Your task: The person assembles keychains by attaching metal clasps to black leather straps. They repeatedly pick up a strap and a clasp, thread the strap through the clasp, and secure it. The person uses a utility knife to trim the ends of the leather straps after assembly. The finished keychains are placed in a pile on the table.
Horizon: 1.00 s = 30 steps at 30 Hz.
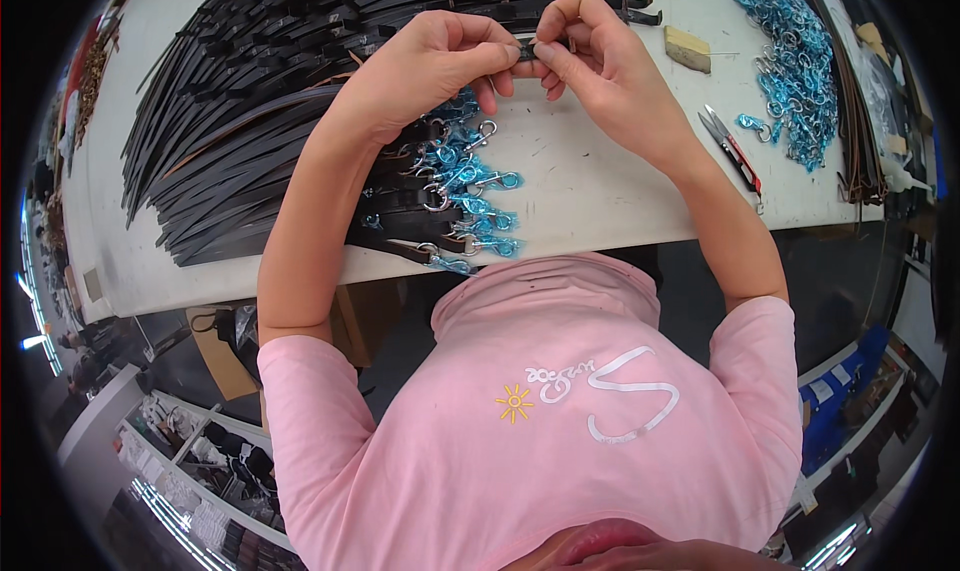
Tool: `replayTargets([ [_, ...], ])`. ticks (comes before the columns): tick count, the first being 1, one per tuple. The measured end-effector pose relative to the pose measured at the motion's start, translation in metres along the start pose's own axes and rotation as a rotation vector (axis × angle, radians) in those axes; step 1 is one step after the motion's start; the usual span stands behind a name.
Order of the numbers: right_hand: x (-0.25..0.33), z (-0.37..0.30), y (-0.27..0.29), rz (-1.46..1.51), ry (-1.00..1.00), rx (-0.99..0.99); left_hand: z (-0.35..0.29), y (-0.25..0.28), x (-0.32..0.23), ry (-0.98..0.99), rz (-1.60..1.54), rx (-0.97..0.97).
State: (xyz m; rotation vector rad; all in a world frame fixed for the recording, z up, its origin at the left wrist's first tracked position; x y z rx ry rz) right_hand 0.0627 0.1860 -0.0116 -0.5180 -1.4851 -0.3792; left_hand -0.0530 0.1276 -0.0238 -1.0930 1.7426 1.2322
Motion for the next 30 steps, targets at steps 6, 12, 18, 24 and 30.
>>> replayTargets([
  [6, 0.005, 0.0, -0.001, 0.05, -0.127, -0.003, -0.002, 0.0, 0.0, -0.016, 0.016, -0.004],
  [12, -0.003, -0.001, 0.002, -0.04, 0.047, 0.006, -0.001, -0.001, 0.0, 0.002, 0.027, -0.015],
  [18, 0.003, -0.002, 0.002, -0.069, 0.106, -0.032, -0.004, 0.0, -0.01, -0.016, -0.052, -0.026],
  [24, 0.006, -0.004, -0.001, -0.083, 0.086, -0.022, -0.002, -0.003, 0.0, -0.035, -0.004, -0.059],
  [30, 0.006, -0.003, 0.0, -0.086, 0.069, -0.027, -0.004, -0.002, -0.008, 0.005, -0.003, -0.071],
])
Point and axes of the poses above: each hand's wrist, its own z-axis towards the middle knuckle, its own y-axis out of the back of the hand, x = y × z, the point moved 9 cm from there along z, towards the middle knuckle, and after that the axes turned 12 degrees about z, right-handed, at the moved point
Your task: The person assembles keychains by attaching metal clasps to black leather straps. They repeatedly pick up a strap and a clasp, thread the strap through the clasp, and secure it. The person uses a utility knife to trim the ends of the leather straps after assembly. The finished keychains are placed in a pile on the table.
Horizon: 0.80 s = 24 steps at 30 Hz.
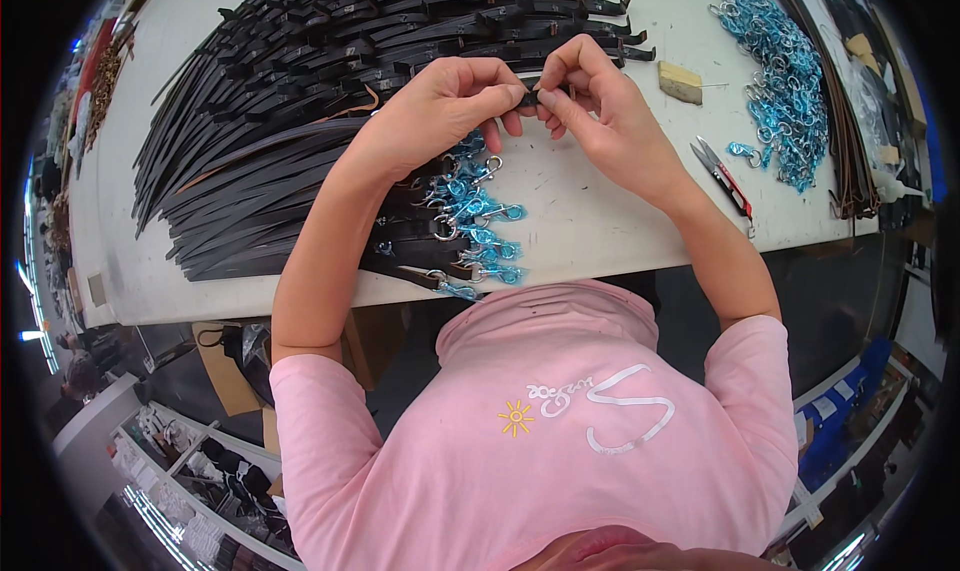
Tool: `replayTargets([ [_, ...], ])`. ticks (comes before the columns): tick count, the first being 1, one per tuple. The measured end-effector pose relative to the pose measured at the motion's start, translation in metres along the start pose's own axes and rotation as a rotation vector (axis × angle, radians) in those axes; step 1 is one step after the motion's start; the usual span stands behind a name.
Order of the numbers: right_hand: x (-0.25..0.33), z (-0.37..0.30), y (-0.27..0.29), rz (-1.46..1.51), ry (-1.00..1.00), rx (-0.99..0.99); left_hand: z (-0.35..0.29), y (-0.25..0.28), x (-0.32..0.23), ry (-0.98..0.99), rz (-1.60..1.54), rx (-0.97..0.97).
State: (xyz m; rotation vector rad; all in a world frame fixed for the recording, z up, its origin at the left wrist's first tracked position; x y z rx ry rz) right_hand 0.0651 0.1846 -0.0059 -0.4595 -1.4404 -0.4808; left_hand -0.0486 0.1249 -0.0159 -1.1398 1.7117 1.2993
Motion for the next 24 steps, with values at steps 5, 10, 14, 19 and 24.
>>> replayTargets([
  [5, 0.0014, -0.0005, -0.001, 0.012, 0.005, -0.003, 0.003, -0.0006, 0.0062, -0.015, -0.007, 0.052],
  [10, 0.0001, -0.0015, -0.0002, 0.007, 0.004, -0.003, 0.0, 0.0009, 0.002, 0.003, -0.091, 0.068],
  [14, 0.0016, -0.0008, 0.0001, -0.005, 0.003, -0.01, 0.0015, -0.0037, 0.0075, -0.001, -0.097, 0.083],
  [19, 0.0013, -0.0008, -0.0015, -0.009, 0.036, -0.007, 0.0028, -0.0032, 0.0096, 0.015, -0.067, 0.062],
  [24, 0.0004, -0.0013, 0.0013, 0.016, 0.017, -0.022, -0.0001, -0.0019, 0.0032, -0.008, -0.051, 0.03],
])
Point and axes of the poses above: each hand's wrist, its own z-axis towards the middle knuckle, its own y-axis out of the back of the hand, x = y × z, the point moved 9 cm from there along z, towards the middle knuckle, and after that the axes turned 12 degrees about z, right-handed, at the moved point
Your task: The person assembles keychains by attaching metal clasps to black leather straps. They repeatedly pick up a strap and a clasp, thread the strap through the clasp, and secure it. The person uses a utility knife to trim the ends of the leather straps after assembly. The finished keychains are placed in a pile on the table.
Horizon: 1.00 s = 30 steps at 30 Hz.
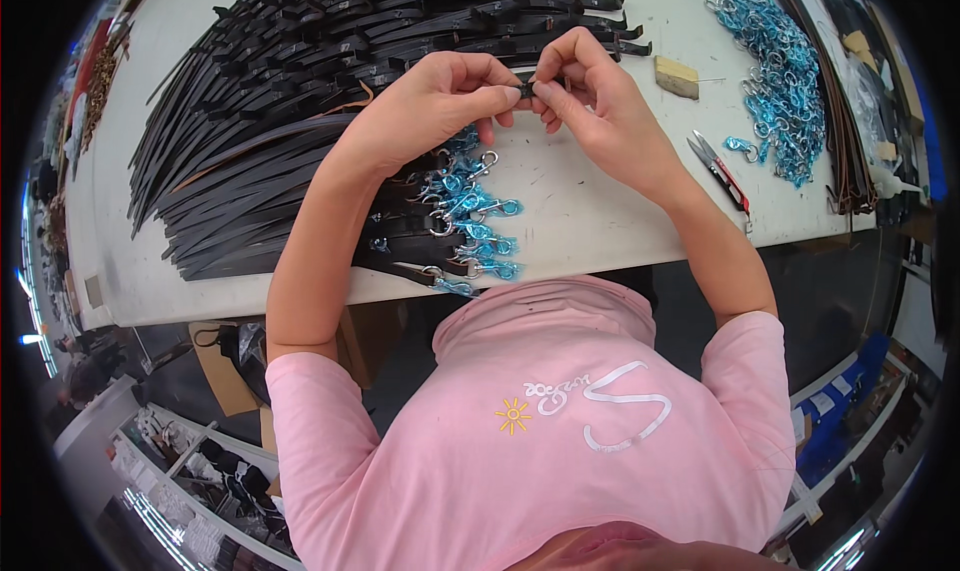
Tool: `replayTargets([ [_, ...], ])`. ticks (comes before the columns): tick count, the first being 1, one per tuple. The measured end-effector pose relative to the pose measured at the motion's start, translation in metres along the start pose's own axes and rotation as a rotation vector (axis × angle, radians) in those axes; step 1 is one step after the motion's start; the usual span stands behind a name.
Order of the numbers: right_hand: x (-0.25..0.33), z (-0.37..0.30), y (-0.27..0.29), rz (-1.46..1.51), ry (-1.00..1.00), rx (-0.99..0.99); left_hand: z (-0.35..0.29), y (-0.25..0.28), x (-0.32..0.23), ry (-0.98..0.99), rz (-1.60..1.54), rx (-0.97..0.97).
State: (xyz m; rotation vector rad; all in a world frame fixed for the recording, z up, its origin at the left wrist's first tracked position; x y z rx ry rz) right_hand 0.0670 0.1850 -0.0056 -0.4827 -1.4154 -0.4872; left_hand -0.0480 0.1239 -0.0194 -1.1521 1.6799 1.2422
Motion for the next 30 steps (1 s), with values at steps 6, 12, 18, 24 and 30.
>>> replayTargets([
  [6, 0.014, -0.002, 0.003, -0.07, 0.142, -0.042, -0.005, 0.003, -0.008, 0.031, 0.101, -0.119],
  [12, 0.028, -0.004, 0.004, -0.139, 0.173, -0.005, -0.022, 0.009, -0.029, -0.047, 0.225, -0.235],
  [18, 0.061, -0.006, 0.023, -0.076, 0.129, 0.089, -0.049, 0.005, -0.075, -0.43, 0.726, -0.471],
  [24, 0.09, -0.035, 0.223, -0.72, 0.164, -0.486, -0.104, 0.074, -0.057, -0.271, 0.513, -0.553],
  [30, 0.024, -0.072, 0.236, -1.412, 0.009, -0.331, -0.074, 0.055, -0.036, -0.182, 0.444, -0.615],
])
Point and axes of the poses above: each hand's wrist, its own z-axis towards the middle knuckle, its own y-axis out of the back of the hand, x = y × z, the point moved 9 cm from there along z, towards the middle knuckle, and after that the axes turned 12 degrees about z, right-handed, at the moved point
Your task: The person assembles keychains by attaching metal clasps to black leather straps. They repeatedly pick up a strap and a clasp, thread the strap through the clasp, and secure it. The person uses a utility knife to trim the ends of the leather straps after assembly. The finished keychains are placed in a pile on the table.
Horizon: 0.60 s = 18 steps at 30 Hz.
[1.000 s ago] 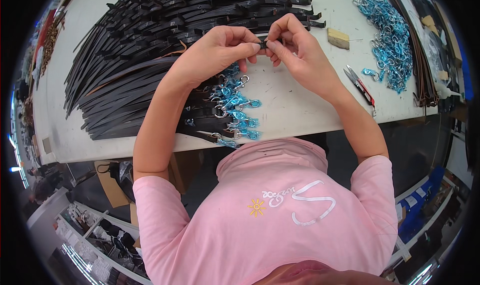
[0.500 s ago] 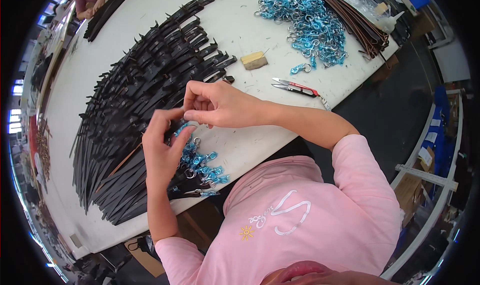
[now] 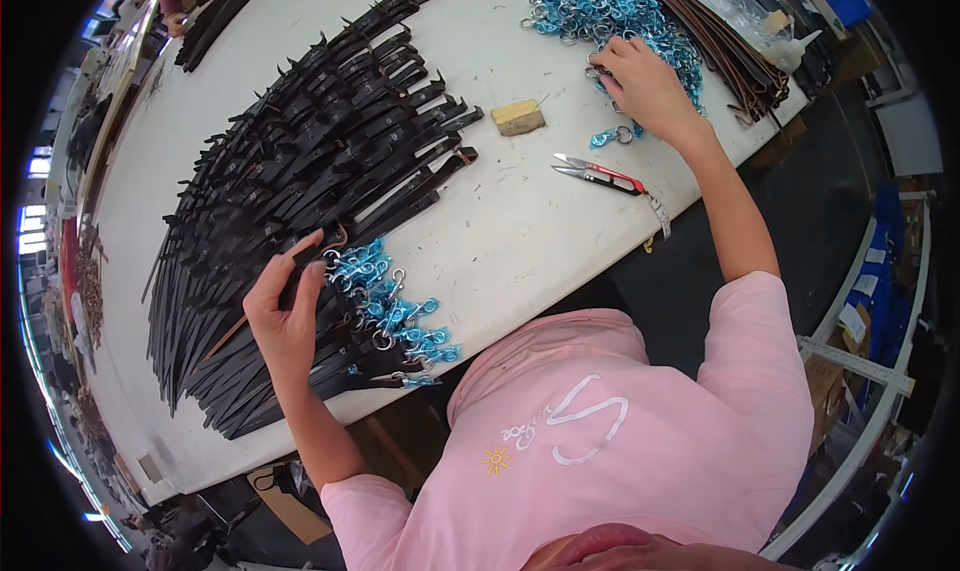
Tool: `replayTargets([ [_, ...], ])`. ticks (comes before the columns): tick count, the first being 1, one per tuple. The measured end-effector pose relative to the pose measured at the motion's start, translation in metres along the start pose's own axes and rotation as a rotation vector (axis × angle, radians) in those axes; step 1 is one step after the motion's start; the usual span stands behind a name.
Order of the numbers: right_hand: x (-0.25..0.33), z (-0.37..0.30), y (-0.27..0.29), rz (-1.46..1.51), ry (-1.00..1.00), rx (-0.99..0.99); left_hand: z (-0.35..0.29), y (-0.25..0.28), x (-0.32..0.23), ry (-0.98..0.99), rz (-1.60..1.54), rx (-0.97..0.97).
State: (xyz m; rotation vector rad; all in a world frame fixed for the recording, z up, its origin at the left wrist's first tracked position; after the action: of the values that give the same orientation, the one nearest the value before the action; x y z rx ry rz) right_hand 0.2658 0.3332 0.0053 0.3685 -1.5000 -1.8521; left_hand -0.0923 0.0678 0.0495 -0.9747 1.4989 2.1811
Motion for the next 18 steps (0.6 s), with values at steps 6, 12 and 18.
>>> replayTargets([
  [6, -0.011, 0.006, 0.006, 0.159, -0.022, -0.035, 0.012, -0.008, -0.046, -0.173, 0.13, -0.021],
  [12, -0.02, 0.013, 0.009, 0.244, -0.193, 0.009, 0.007, -0.022, -0.022, -0.15, 0.018, 0.022],
  [18, -0.006, 0.016, 0.012, 0.158, -0.065, 0.075, 0.01, -0.026, -0.017, -0.123, -0.019, 0.086],
])
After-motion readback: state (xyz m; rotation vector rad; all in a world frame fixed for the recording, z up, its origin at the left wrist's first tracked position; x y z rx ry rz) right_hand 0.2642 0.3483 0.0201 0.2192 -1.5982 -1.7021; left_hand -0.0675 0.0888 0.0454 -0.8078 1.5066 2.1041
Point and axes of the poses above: each hand's wrist, its own z-axis towards the middle knuckle, its own y-axis out of the back of the hand, x = y × z, the point moved 9 cm from there along z, towards the middle knuckle, and after that the axes turned 12 degrees about z, right-handed, at the moved point
